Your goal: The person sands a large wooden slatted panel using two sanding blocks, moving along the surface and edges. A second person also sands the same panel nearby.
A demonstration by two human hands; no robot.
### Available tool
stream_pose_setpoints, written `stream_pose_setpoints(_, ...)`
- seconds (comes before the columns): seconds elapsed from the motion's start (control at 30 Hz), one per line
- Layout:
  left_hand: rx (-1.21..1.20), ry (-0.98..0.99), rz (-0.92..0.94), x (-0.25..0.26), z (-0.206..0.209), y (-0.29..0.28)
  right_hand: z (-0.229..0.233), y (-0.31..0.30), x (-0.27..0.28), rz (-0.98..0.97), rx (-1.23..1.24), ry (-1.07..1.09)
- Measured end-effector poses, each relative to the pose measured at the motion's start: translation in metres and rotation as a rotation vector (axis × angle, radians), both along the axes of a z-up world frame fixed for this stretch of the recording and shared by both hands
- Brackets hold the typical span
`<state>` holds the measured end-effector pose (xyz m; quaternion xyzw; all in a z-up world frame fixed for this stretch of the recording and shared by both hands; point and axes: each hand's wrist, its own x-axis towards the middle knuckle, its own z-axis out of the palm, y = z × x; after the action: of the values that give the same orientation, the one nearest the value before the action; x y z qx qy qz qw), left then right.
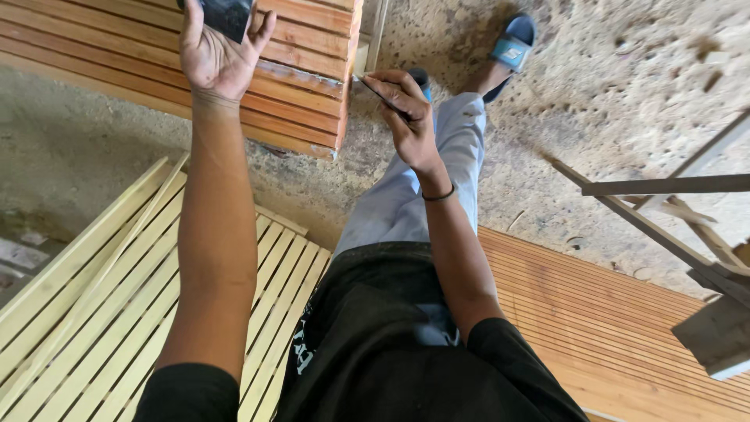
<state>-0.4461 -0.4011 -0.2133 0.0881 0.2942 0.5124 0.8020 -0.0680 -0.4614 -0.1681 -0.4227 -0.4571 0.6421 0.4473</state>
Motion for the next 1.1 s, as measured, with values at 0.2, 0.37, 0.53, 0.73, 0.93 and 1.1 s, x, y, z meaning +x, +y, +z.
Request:
stream_pose_setpoints(0.2,-0.048,-0.018,-0.021,-0.002,0.010,-0.003,-0.001,-0.004,-0.011,-0.035,0.061,-0.161)
stream_pose_setpoints(0.37,-0.003,-0.043,-0.051,-0.002,0.008,-0.002,-0.004,-0.016,-0.027,-0.083,0.030,0.004)
stream_pose_setpoints(0.53,-0.012,-0.049,-0.054,0.000,0.011,-0.001,-0.008,-0.012,-0.019,-0.058,0.053,0.082)
stream_pose_setpoints(0.73,-0.051,-0.087,-0.039,0.005,0.020,0.004,-0.006,-0.008,-0.020,-0.064,-0.035,0.055)
stream_pose_setpoints(0.93,-0.002,-0.066,-0.068,0.005,0.018,0.004,-0.010,-0.013,-0.019,-0.056,0.090,0.028)
stream_pose_setpoints(1.1,-0.025,-0.099,-0.048,0.007,0.016,0.006,-0.010,-0.014,-0.021,-0.096,-0.018,0.061)
